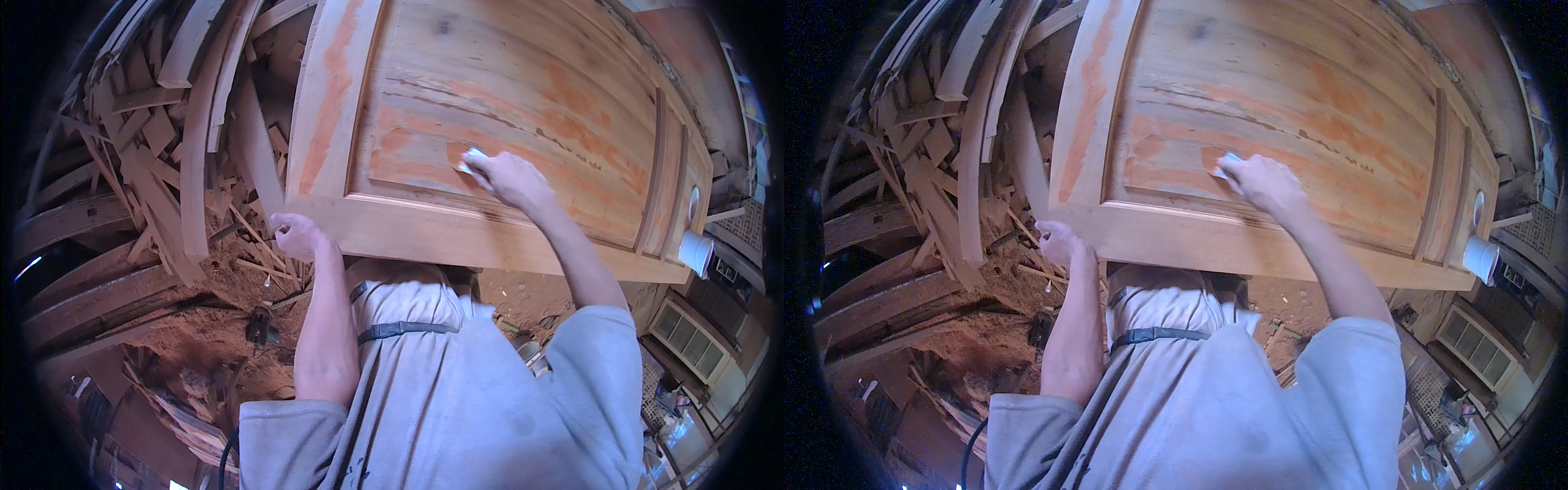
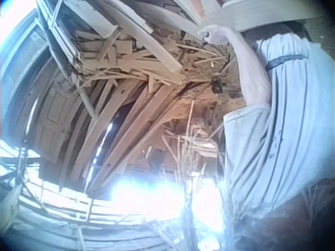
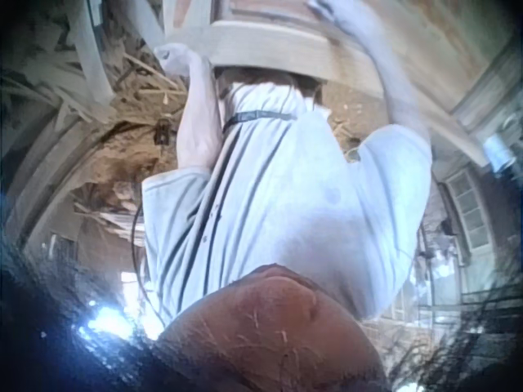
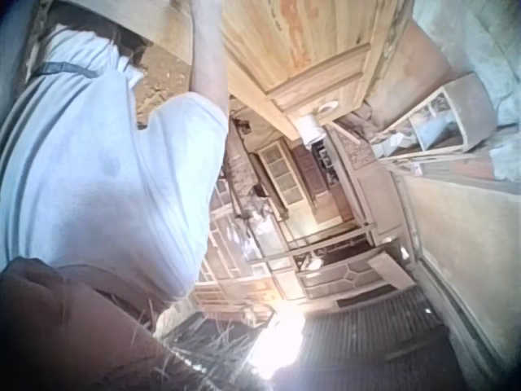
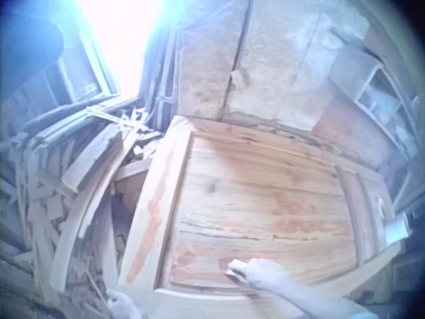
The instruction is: The person applies wood putty to cracks and joints in a wooden door using a scraper. They scoop putty from a bucket and smooth it across different sections of the door surface.
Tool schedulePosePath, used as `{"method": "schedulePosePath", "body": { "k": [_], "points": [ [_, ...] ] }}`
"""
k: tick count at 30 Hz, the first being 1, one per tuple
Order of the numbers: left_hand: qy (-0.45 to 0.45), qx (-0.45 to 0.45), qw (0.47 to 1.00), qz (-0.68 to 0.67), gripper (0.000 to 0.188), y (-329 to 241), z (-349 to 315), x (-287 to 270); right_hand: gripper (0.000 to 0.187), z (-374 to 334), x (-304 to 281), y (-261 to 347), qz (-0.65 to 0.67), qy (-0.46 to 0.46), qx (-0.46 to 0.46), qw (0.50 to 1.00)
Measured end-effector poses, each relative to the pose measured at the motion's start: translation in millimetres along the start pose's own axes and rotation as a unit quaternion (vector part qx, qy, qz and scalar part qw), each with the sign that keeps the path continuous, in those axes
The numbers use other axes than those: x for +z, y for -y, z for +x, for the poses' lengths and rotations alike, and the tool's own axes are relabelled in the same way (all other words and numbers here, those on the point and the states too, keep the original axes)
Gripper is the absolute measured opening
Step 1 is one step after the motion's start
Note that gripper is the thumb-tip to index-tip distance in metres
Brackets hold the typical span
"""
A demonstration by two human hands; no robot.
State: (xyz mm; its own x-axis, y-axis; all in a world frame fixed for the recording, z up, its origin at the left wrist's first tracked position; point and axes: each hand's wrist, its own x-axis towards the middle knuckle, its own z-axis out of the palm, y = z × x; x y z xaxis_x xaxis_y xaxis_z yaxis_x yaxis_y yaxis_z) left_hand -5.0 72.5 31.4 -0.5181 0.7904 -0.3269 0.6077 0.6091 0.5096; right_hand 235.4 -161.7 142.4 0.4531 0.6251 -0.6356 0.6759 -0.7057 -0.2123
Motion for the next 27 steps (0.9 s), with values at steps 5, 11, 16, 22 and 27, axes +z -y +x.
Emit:
{"method": "schedulePosePath", "body": {
  "k": [5,11,16,22,27],
  "points": [
    [-0.06,0.006,0.998,0.037,0.071,-2,-1,1,0.024,-24,-17,-40,0.023,0.077,0.037,0.996],
    [-0.045,0.014,0.998,0.045,0.069,0,2,5,0.017,31,-28,-11,0.015,-0.053,-0.045,0.997],
    [-0.057,0.022,0.997,0.045,0.068,3,4,6,0.016,51,-38,-1,-0.078,0.001,-0.058,0.995],
    [-0.041,0.025,0.999,0.021,0.068,9,8,8,0.018,29,-36,-40,-0.105,0.028,-0.039,0.993],
    [-0.029,0.005,0.999,0.018,0.068,0,3,5,0.022,-8,-41,-81,-0.097,0.08,0.029,0.992]
  ]
}}
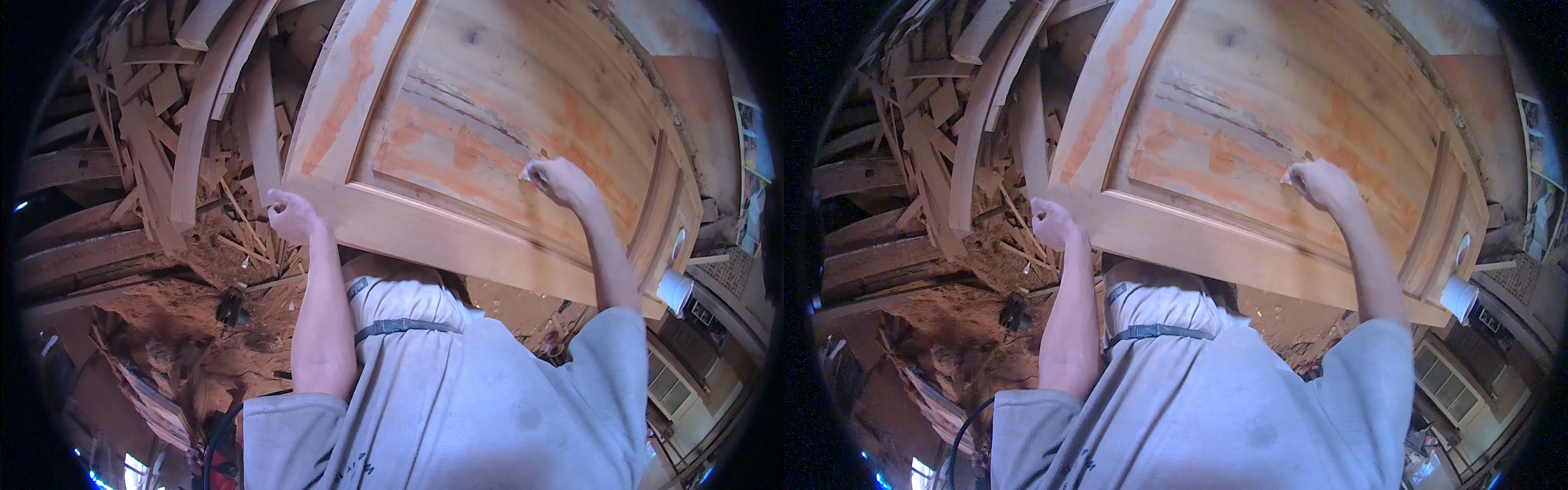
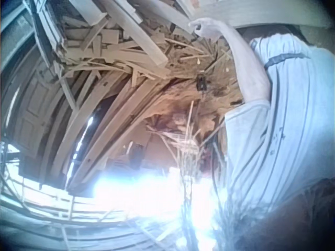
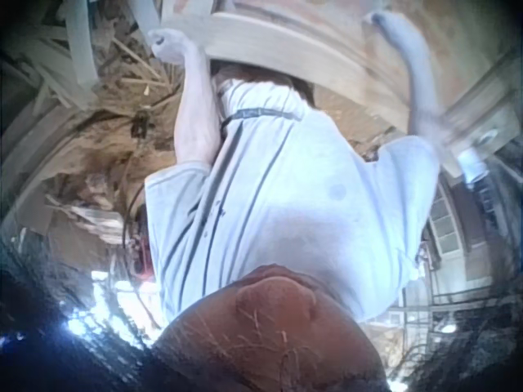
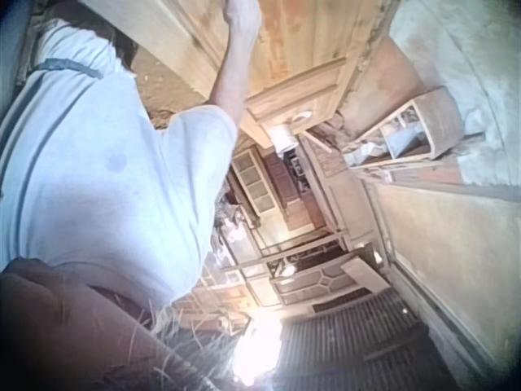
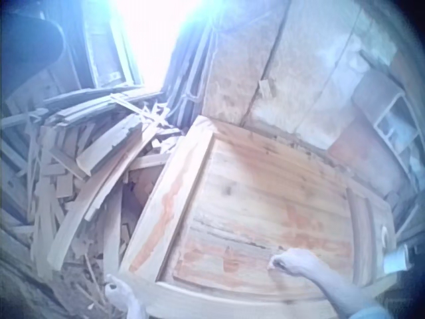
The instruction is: The person applies wood putty to cracks and joints in a wooden door using a scraper. They scoop putty from a bucket and smooth it across different sections of the door surface.
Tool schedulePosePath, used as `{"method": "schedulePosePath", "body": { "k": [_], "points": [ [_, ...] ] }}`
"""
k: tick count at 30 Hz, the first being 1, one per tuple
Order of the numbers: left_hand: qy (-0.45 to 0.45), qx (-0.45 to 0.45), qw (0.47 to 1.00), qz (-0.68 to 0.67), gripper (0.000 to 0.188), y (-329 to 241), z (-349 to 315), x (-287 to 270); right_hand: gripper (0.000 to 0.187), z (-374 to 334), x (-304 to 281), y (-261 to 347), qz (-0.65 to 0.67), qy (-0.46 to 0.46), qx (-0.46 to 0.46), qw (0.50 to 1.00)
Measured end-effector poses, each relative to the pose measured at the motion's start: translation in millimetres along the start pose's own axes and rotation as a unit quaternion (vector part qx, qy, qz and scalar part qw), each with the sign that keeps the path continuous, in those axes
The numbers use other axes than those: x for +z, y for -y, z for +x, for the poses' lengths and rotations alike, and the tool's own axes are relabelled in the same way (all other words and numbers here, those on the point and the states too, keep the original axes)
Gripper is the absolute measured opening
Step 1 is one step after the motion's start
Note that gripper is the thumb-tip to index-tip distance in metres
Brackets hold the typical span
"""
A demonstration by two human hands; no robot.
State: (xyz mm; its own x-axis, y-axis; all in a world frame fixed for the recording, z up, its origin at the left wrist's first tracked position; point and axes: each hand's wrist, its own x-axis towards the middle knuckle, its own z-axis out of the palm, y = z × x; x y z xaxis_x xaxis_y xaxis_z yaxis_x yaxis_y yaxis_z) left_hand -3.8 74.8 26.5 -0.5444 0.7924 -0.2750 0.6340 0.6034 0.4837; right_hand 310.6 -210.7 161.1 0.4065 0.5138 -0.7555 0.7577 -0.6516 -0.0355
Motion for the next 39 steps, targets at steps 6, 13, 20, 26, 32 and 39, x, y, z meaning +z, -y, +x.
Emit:
{"method": "schedulePosePath", "body": {
  "k": [6,13,20,26,32,39],
  "points": [
    [-0.008,0.02,1.0,0.006,0.067,9,10,3,0.036,-9,64,74,0.38,-0.214,-0.004,0.9],
    [0.0,0.006,1.0,0.002,0.067,2,0,1,0.037,9,59,141,0.417,-0.255,0.133,0.862],
    [-0.009,0.004,0.999,0.031,0.068,-3,-3,1,0.033,14,59,141,0.338,-0.209,0.158,0.904],
    [-0.012,0.005,1.0,0.026,0.066,-5,-2,-9,0.032,-28,60,135,0.307,-0.098,0.087,0.943],
    [0.03,0.001,0.999,0.023,0.067,-6,-3,-10,0.039,-26,57,143,0.5,-0.158,0.142,0.839],
    [0.008,-0.003,1.0,0.009,0.066,-1,-2,-2,0.04,28,83,184,0.374,-0.323,0.084,0.865]
  ]
}}
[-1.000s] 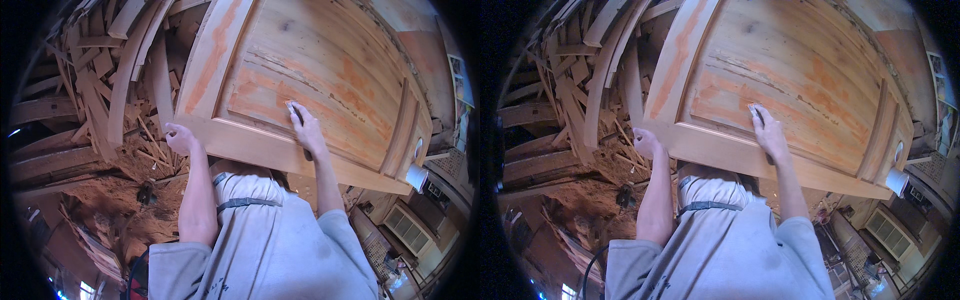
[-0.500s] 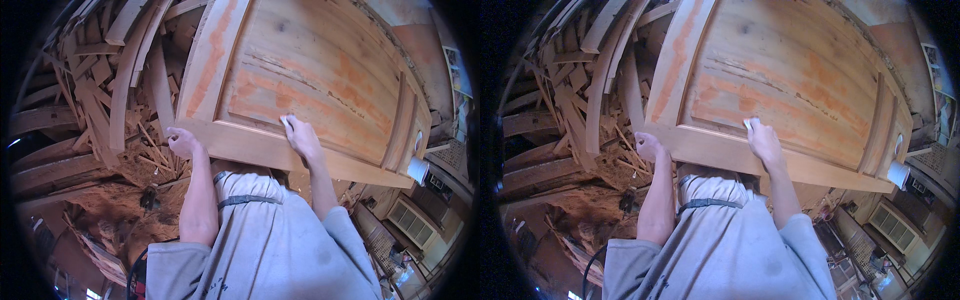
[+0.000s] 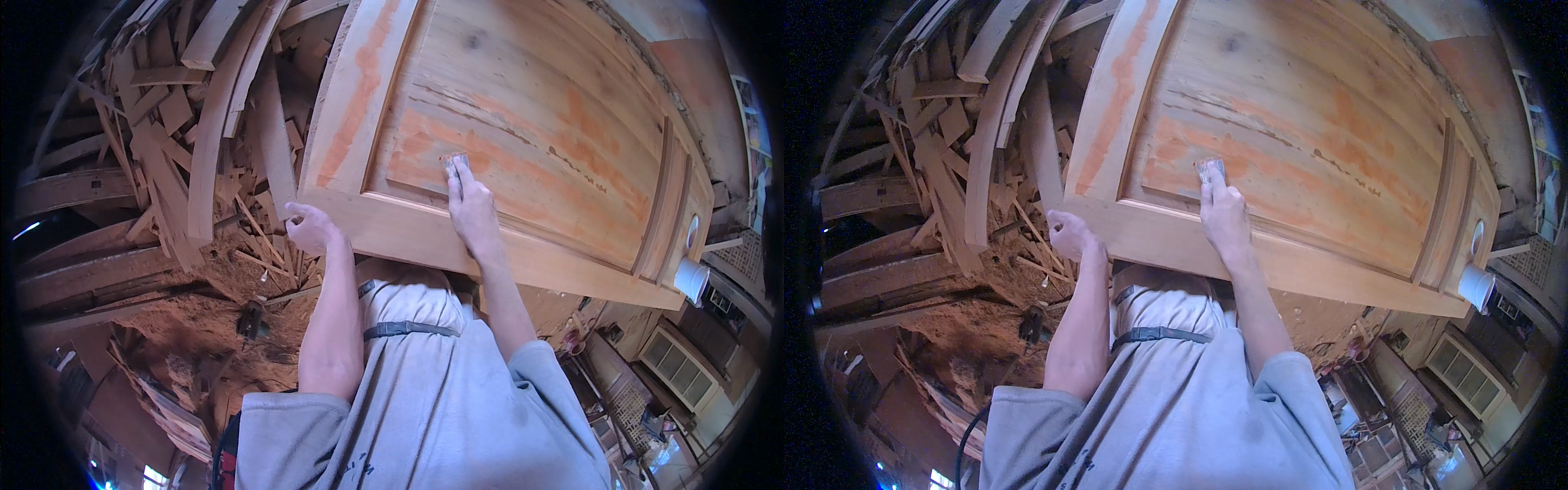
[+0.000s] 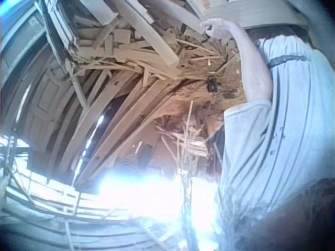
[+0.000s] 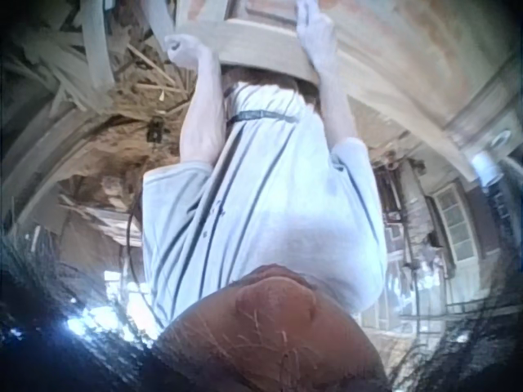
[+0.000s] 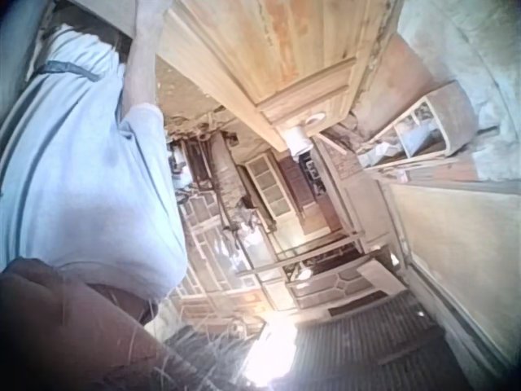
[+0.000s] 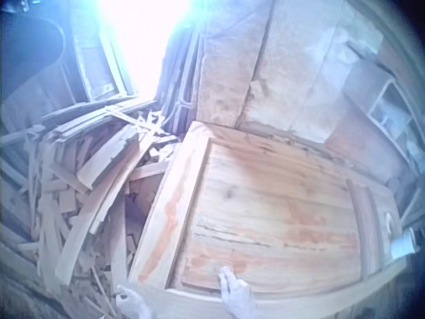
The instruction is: The person applies wood putty to cracks and joints in a wooden door using a scraper. They scoop putty from a bucket and smooth it across different sections of the door surface.
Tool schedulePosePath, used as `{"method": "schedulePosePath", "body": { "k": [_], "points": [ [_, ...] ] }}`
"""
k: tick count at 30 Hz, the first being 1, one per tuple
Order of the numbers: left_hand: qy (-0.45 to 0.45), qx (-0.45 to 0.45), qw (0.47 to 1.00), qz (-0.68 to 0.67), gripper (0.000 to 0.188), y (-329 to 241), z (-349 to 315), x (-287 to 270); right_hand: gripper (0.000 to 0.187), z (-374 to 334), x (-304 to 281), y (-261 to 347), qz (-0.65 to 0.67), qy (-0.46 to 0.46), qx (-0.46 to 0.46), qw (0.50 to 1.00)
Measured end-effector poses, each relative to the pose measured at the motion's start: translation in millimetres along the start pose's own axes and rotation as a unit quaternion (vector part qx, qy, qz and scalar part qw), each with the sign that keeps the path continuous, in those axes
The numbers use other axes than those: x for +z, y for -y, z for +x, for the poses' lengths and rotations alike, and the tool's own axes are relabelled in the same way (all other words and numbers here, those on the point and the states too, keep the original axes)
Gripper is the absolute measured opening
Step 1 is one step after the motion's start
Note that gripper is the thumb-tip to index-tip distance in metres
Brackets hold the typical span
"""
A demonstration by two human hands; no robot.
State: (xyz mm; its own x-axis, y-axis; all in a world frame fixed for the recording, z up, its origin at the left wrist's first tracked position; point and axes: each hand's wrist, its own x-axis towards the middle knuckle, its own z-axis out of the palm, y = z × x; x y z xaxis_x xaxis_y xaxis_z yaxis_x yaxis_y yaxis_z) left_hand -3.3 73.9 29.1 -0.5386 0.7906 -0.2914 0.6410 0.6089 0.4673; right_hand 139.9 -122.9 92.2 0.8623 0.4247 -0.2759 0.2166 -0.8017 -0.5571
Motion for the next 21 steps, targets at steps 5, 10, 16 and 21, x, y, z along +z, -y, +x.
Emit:
{"method": "schedulePosePath", "body": {
  "k": [5,10,16,21],
  "points": [
    [0.001,0.013,1.0,-0.008,0.064,5,4,3,0.038,-8,20,-2,-0.08,0.012,0.056,0.995],
    [-0.005,0.006,1.0,-0.01,0.063,-3,0,-6,0.032,-19,-24,-6,-0.107,0.092,-0.042,0.989],
    [0.034,-0.007,0.999,0.003,0.064,-2,0,-7,0.026,43,-44,25,-0.209,0.212,-0.122,0.947],
    [-0.023,0.041,0.999,-0.009,0.063,11,9,3,0.026,65,-58,6,-0.249,0.29,-0.121,0.916]
  ]
}}
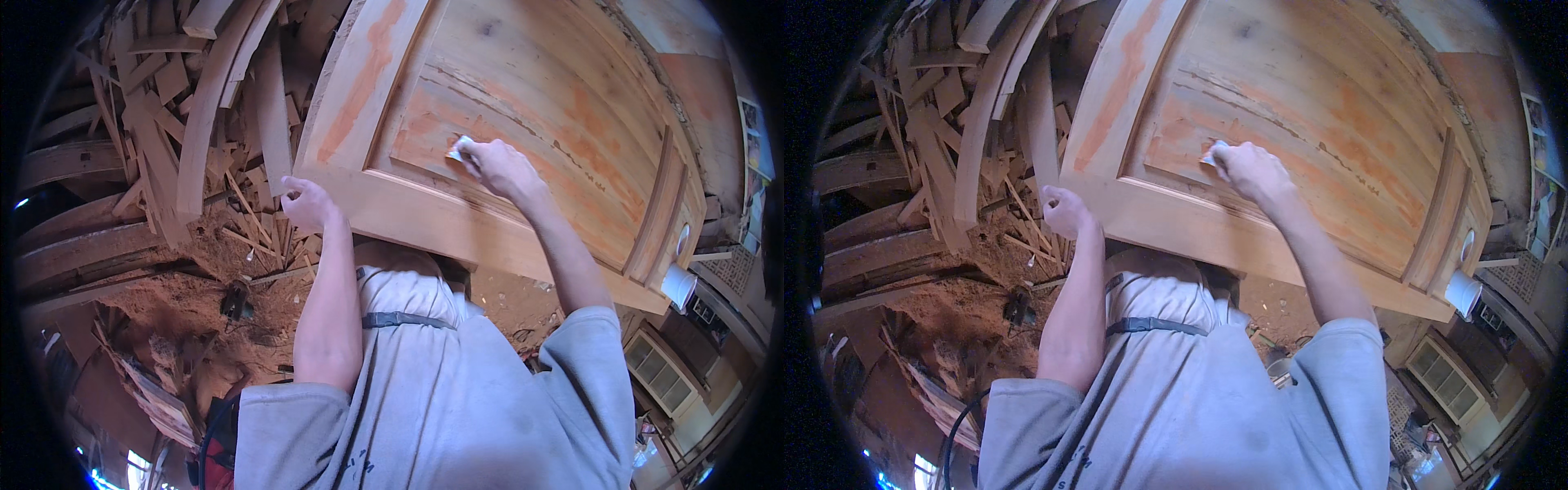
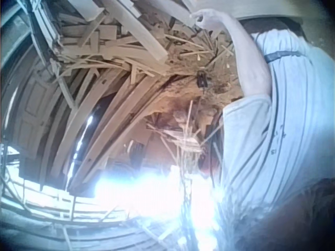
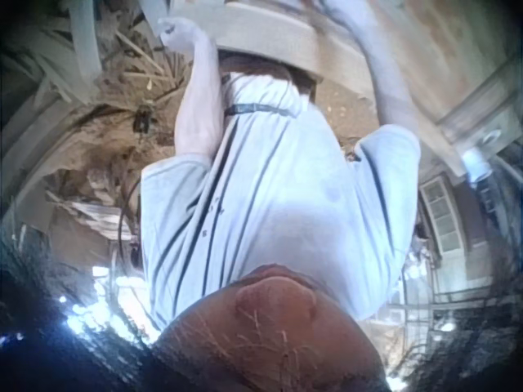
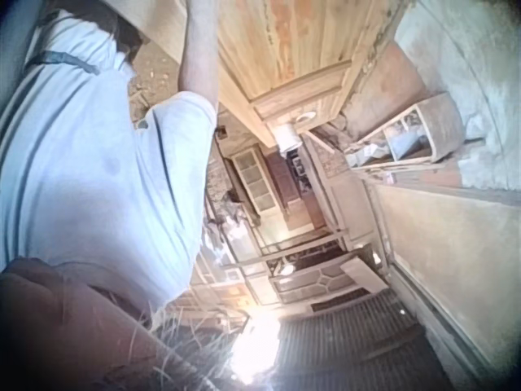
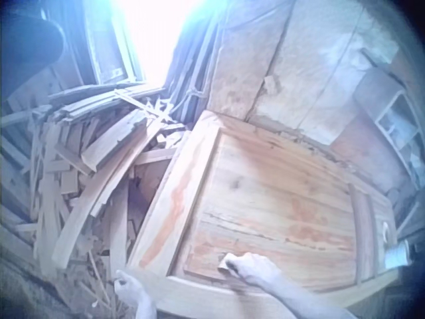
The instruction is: The person applies wood putty to cracks and joints in a wooden door using a scraper. They scoop putty from a bucket and smooth it across different sections of the door surface.
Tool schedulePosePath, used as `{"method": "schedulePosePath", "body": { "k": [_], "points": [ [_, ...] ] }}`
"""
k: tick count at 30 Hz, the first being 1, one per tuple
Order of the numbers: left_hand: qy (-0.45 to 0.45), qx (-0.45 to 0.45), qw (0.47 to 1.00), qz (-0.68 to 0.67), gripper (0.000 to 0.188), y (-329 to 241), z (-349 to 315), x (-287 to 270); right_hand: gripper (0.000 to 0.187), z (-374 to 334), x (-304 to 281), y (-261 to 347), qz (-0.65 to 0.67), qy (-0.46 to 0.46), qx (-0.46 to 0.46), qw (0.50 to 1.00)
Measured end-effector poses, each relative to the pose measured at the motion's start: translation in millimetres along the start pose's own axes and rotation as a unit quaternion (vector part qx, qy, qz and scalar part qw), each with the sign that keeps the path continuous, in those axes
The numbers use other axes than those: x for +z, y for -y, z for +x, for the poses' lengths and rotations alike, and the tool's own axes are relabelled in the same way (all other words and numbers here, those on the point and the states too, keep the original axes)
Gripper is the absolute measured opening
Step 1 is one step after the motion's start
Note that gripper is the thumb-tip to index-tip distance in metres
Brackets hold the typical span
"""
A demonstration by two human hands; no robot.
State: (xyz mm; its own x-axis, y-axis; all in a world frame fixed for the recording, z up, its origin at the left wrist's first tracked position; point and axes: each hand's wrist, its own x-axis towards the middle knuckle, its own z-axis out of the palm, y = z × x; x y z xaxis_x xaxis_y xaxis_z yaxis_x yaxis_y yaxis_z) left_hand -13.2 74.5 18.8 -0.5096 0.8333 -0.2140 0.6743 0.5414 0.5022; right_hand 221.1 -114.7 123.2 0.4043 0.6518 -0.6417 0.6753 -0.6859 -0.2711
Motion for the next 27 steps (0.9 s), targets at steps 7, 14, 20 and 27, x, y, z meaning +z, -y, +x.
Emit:
{"method": "schedulePosePath", "body": {
  "k": [7,14,20,27],
  "points": [
    [-0.004,-0.026,1.0,0.001,0.061,-7,-2,-5,0.03,-31,-7,-23,0.023,0.007,0.047,0.999],
    [0.009,-0.033,0.999,0.022,0.062,-13,-8,-5,0.034,-13,91,37,0.156,-0.27,0.073,0.947],
    [0.05,-0.054,0.997,0.014,0.067,-20,-9,-19,0.035,-48,66,18,0.124,-0.191,0.06,0.972],
    [0.04,-0.032,0.999,0.003,0.066,-20,-10,-10,0.018,0,5,39,-0.059,-0.05,-0.074,0.994]
  ]
}}
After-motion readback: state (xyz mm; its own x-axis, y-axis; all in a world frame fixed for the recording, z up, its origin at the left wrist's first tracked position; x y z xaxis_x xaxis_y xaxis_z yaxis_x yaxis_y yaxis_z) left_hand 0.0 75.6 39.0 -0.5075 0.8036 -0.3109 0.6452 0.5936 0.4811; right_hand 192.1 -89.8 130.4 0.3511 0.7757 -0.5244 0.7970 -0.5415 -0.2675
